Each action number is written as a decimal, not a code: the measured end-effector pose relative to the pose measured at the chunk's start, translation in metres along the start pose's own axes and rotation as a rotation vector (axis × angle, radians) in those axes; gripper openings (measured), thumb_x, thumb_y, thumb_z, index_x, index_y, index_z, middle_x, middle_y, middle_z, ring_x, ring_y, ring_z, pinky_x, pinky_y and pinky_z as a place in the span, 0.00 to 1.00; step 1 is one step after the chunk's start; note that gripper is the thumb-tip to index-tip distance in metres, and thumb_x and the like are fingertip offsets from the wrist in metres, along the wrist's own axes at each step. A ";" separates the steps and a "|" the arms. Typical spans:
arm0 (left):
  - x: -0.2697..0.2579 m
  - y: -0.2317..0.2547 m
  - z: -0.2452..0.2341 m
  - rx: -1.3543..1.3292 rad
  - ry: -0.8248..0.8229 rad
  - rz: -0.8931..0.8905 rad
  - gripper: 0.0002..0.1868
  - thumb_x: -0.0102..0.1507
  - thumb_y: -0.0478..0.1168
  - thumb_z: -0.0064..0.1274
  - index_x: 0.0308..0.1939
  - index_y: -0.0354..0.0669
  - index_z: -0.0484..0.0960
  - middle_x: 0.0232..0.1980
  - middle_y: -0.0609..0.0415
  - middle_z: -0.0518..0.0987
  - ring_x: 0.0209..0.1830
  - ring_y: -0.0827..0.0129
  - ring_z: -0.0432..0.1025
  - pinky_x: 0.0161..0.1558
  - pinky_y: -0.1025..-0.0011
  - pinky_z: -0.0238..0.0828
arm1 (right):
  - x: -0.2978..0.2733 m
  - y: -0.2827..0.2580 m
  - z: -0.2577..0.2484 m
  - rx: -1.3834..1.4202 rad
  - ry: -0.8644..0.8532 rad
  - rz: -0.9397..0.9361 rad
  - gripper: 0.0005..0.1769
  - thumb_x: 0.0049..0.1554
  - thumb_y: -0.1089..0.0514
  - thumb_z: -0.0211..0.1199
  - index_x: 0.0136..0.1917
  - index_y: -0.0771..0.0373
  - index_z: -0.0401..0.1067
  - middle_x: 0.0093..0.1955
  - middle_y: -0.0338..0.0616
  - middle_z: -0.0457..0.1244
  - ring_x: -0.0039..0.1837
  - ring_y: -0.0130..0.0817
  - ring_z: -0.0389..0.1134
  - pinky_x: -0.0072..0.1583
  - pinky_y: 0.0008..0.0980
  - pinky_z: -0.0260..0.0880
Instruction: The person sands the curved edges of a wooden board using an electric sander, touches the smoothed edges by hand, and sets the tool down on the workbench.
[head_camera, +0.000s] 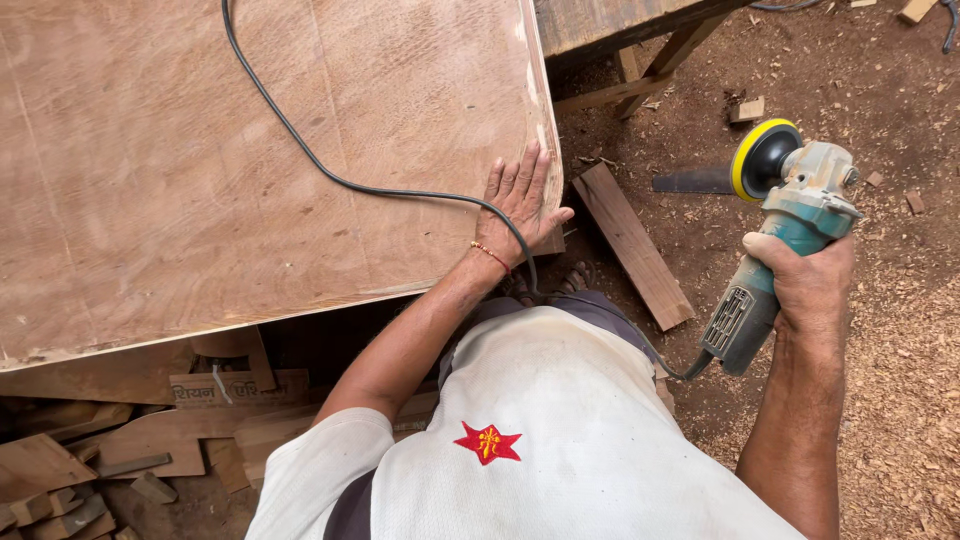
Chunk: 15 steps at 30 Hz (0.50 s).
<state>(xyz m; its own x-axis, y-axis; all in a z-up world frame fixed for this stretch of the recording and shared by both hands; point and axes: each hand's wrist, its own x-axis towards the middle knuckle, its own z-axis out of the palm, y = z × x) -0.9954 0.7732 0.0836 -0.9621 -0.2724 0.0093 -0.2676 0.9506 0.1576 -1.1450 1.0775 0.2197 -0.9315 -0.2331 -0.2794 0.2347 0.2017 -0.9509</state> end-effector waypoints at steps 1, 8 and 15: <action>0.010 0.000 0.003 -0.002 0.007 0.002 0.52 0.66 0.74 0.35 0.80 0.39 0.51 0.83 0.46 0.49 0.80 0.59 0.51 0.80 0.55 0.33 | 0.001 -0.001 0.001 -0.049 0.005 0.030 0.33 0.48 0.64 0.72 0.67 0.65 0.67 0.53 0.40 0.64 0.49 0.27 0.70 0.48 0.30 0.76; 0.072 -0.027 0.002 0.000 -0.075 -0.080 0.53 0.67 0.76 0.27 0.82 0.39 0.46 0.86 0.47 0.43 0.84 0.60 0.44 0.82 0.56 0.27 | -0.024 -0.008 0.005 -0.245 0.059 0.124 0.36 0.47 0.60 0.72 0.68 0.64 0.66 0.51 0.41 0.63 0.49 0.29 0.70 0.49 0.32 0.78; 0.055 -0.059 -0.008 0.021 -0.087 -0.025 0.54 0.67 0.77 0.22 0.81 0.36 0.44 0.85 0.44 0.41 0.85 0.56 0.39 0.81 0.54 0.26 | -0.038 0.003 0.016 -0.234 0.004 0.062 0.34 0.45 0.60 0.73 0.64 0.64 0.69 0.49 0.40 0.64 0.47 0.29 0.69 0.47 0.32 0.76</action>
<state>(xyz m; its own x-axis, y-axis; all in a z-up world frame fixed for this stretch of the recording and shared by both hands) -1.0322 0.7014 0.0823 -0.9558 -0.2828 -0.0805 -0.2916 0.9468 0.1361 -1.1042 1.0714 0.2257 -0.9183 -0.2101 -0.3355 0.2210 0.4309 -0.8749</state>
